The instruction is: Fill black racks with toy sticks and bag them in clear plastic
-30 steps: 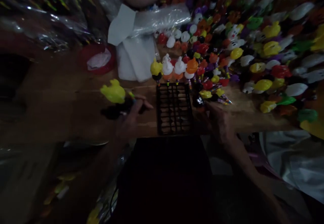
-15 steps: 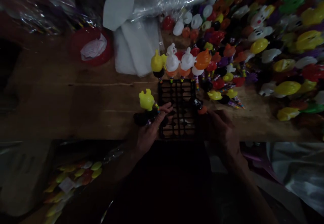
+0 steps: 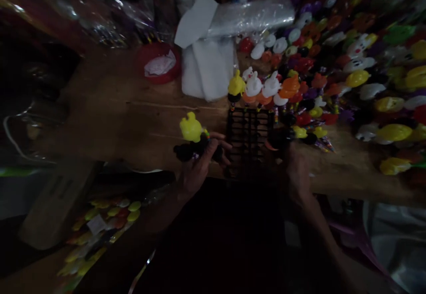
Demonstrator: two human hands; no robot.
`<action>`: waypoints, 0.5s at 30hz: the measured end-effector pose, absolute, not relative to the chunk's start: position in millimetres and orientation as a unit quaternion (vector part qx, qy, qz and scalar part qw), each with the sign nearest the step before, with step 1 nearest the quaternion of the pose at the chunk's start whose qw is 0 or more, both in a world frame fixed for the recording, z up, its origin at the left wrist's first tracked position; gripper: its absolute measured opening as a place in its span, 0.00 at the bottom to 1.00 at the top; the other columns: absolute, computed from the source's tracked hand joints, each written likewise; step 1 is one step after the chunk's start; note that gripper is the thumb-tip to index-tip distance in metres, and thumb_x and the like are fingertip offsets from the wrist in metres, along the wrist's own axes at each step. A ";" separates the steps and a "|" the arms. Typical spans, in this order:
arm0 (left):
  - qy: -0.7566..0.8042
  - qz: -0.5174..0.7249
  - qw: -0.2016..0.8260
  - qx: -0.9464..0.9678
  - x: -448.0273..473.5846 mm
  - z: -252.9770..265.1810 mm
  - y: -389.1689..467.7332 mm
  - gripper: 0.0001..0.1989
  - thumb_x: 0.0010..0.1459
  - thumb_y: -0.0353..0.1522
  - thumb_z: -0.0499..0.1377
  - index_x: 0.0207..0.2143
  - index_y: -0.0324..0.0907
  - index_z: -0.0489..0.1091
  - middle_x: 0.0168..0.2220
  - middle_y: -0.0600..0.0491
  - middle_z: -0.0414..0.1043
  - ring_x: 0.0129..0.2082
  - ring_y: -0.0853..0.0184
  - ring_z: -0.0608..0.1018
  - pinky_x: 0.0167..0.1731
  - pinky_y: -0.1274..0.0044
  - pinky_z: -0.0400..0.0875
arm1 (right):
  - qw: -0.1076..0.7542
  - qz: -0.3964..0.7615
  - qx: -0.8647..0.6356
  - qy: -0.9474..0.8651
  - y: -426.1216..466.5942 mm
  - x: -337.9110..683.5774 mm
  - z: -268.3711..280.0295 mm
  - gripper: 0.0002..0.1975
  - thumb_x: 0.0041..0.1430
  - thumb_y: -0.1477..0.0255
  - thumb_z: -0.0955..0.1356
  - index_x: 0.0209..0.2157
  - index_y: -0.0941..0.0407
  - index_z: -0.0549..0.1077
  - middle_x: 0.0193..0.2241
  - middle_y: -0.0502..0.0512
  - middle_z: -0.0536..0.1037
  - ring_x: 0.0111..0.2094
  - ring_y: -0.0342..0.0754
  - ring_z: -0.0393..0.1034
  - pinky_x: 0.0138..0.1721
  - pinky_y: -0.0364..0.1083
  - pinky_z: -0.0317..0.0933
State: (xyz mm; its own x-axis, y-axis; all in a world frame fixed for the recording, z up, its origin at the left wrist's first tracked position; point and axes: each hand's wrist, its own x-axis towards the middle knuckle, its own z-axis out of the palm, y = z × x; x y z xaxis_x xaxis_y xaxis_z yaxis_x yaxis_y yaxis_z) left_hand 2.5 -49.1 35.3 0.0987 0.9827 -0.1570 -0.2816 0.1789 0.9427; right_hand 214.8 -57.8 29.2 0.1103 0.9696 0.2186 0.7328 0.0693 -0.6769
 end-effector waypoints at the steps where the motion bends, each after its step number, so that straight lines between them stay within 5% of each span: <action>1: 0.442 0.493 0.661 0.354 2.3 36.1 -53.2 0.20 0.60 0.49 0.64 0.42 0.42 0.73 0.39 0.50 0.80 0.29 0.68 0.81 0.30 0.78 0.77 | 0.346 0.175 -0.650 -0.654 -49.2 207.9 28.9 0.11 0.63 0.62 0.66 0.38 0.55 0.74 0.28 0.54 0.77 0.26 0.48 0.69 0.27 0.45 0.60; 6: 0.387 0.460 0.785 0.148 10.7 36.3 -62.2 0.17 0.52 0.43 0.72 0.37 0.41 0.76 0.47 0.48 0.80 0.52 0.59 0.79 0.51 0.71 0.75 | 0.407 0.164 -0.626 -0.645 -9.6 186.4 26.6 0.10 0.60 0.64 0.68 0.30 0.55 0.75 0.30 0.55 0.79 0.29 0.49 0.72 0.31 0.47 0.65; 11: 0.407 0.453 0.786 0.105 13.6 27.5 -52.6 0.13 0.51 0.40 0.72 0.36 0.43 0.78 0.41 0.53 0.79 0.46 0.60 0.80 0.45 0.72 0.74 | 0.435 0.259 -0.615 -0.605 13.1 169.1 15.2 0.13 0.61 0.60 0.69 0.30 0.55 0.78 0.29 0.53 0.81 0.30 0.49 0.73 0.33 0.47 0.67; 15: 0.393 0.442 0.803 0.077 14.1 18.7 -50.4 0.13 0.55 0.42 0.70 0.38 0.44 0.79 0.46 0.51 0.79 0.47 0.60 0.80 0.47 0.71 0.73 | 0.394 0.230 -0.639 -0.619 21.0 164.1 8.0 0.12 0.60 0.61 0.70 0.32 0.55 0.79 0.29 0.54 0.82 0.29 0.49 0.73 0.33 0.47 0.66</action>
